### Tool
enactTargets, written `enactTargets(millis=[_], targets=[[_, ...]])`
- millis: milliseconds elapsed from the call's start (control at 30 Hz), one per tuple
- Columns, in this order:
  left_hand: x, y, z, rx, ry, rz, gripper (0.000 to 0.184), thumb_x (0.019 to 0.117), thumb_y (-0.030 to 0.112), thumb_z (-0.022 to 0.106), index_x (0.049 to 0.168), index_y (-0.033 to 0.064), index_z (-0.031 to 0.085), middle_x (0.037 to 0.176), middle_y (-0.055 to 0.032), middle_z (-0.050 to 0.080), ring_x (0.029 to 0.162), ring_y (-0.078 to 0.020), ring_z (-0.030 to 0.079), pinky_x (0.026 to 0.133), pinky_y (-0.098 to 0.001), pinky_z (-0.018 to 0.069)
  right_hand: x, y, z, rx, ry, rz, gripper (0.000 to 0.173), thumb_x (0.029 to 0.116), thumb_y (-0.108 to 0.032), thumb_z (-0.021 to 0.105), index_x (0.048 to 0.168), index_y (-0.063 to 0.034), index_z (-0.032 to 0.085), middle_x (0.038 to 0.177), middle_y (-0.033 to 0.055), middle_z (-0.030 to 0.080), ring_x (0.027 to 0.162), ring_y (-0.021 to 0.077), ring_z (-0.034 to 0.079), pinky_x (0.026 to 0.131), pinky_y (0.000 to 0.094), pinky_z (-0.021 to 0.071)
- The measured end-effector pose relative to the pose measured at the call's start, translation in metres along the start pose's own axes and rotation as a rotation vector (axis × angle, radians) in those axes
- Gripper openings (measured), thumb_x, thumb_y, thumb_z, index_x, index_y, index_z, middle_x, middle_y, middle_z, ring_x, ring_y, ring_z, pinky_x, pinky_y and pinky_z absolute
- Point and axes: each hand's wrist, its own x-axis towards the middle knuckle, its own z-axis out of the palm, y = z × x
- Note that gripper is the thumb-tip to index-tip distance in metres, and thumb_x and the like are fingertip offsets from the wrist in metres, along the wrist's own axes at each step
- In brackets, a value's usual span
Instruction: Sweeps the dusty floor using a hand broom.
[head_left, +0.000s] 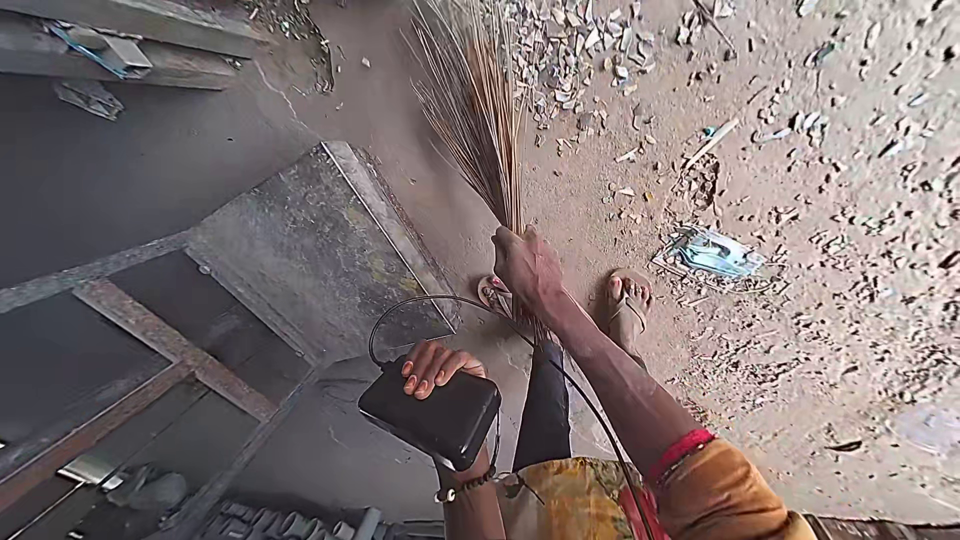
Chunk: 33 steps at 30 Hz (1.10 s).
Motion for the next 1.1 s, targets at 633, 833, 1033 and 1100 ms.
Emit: enactTargets(millis=[633,833,1033,1100], targets=[[-0.01,0.01,0.014,-0.115,0.081,0.231,0.021,0.0958,0.018,0.058,0.08,0.0043,0.057,0.071,0.0016,0.06,0.071,-0.006,0.066,0.066,-0.0173,0.0537,-0.087,-0.061,0.007,-0.117,0.085,-0.199,0.028,0.1007,-0.027,0.053,0.11,-0.0137,0.076,0.097,0.02,0.071,0.077,0.0362,0.072,0.061,0.0496,0.056],[-0.01,0.032,0.011,-0.129,-0.009,0.227,0.023,0.0971,0.02,0.055,0.083,0.0019,0.059,0.072,-0.0014,0.062,0.069,-0.0097,0.066,0.069,-0.0208,0.0559,0.029,-0.068,-0.065,-0.294,-0.03,-0.215,0.035,0.1081,-0.035,0.049,0.095,-0.0083,0.067,0.084,0.0194,0.067,0.08,0.0401,0.069,0.06,0.058,0.0519],[-0.004,0.041,0.0,-0.203,-0.037,0.216,0.022,0.0921,0.018,0.06,0.083,-0.001,0.066,0.073,-0.0048,0.069,0.067,-0.0137,0.07,0.069,-0.0249,0.0585,-0.021,0.035,-0.176,-0.542,0.054,0.151,0.038,0.1103,-0.034,0.046,0.101,-0.0043,0.067,0.093,0.0243,0.069,0.094,0.0456,0.068,0.076,0.0641,0.0493],[-0.009,0.039,0.007,-0.2,0.025,0.272,0.024,0.0947,0.02,0.057,0.081,0.0009,0.063,0.07,-0.0023,0.066,0.065,-0.0098,0.068,0.065,-0.021,0.0571,-0.053,0.048,-0.18,-0.52,0.16,0.129,0.037,0.1103,-0.03,0.046,0.099,-0.0016,0.066,0.086,0.0252,0.067,0.087,0.046,0.067,0.072,0.0634,0.0483]])
